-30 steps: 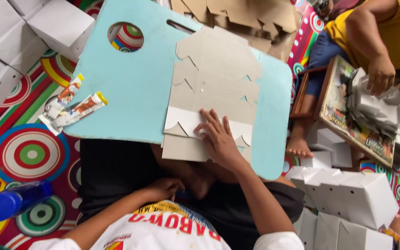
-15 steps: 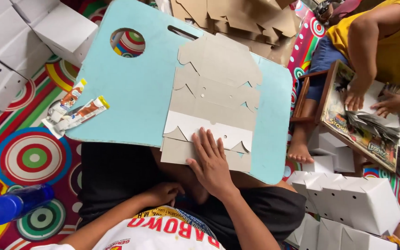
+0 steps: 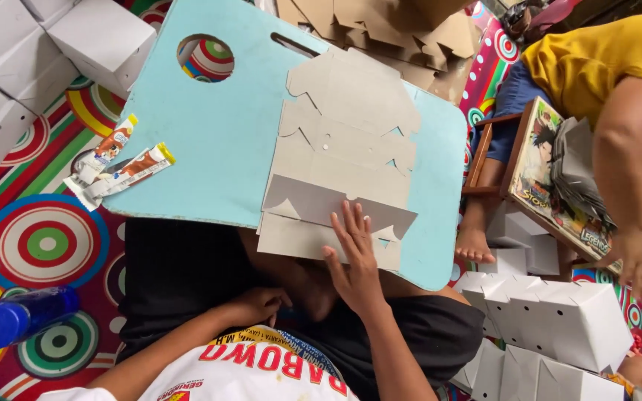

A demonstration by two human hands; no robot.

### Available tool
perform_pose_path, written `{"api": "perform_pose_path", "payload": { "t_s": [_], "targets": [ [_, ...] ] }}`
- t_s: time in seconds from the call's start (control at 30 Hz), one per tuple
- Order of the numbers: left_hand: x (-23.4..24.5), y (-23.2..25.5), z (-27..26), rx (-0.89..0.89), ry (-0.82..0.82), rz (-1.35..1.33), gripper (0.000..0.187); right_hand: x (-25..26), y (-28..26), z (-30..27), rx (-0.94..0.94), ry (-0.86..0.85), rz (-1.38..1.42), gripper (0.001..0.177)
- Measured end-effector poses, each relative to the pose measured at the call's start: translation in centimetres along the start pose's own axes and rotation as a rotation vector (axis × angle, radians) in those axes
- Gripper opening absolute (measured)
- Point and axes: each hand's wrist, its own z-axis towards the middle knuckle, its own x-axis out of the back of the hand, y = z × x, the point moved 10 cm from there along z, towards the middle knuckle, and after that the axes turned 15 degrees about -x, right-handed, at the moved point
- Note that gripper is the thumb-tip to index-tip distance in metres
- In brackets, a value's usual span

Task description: Folding flat cardboard cutouts into small white boxes on a low table while sitting on the floor.

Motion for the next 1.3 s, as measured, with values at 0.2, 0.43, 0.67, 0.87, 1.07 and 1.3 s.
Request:
{"api": "perform_pose_path", "payload": {
  "t_s": [0.2,0.43,0.67,0.87,1.07,1.3],
  "targets": [
    [-0.3,-1.0,1.0,-0.094,-0.045,0.093,0.031,-2.5,2.6,-1.1,-0.112,-0.094,-0.367,0.069],
    [0.1,0.0,0.5,-0.106,-0.029,0.067,0.031,-3.0,3.4,-0.8,-0.191,-0.183,-0.424,0.074],
    [0.3,0.8,0.4,-0.097,-0.015,0.118,0.032,-2.8,2.9,-0.6,-0.217,-0.21,-0.418,0.085],
    [0.0,-1.9,1.6,-0.097,0.017,0.11,0.033,-2.1,4.9,0.2,-0.217,-0.194,-0.457,0.07],
    [0.2,-0.1,0.1,-0.128,0.023,0.074,0.032,2.7,1.4,3.2,-0.052,-0.002,-0.255,0.057],
    [0.2,-0.4,0.8,-0.159,0.011,0.091,0.03,1.9,2.8,5.2,-0.177,-0.236,-0.442,0.09]
  ]
}}
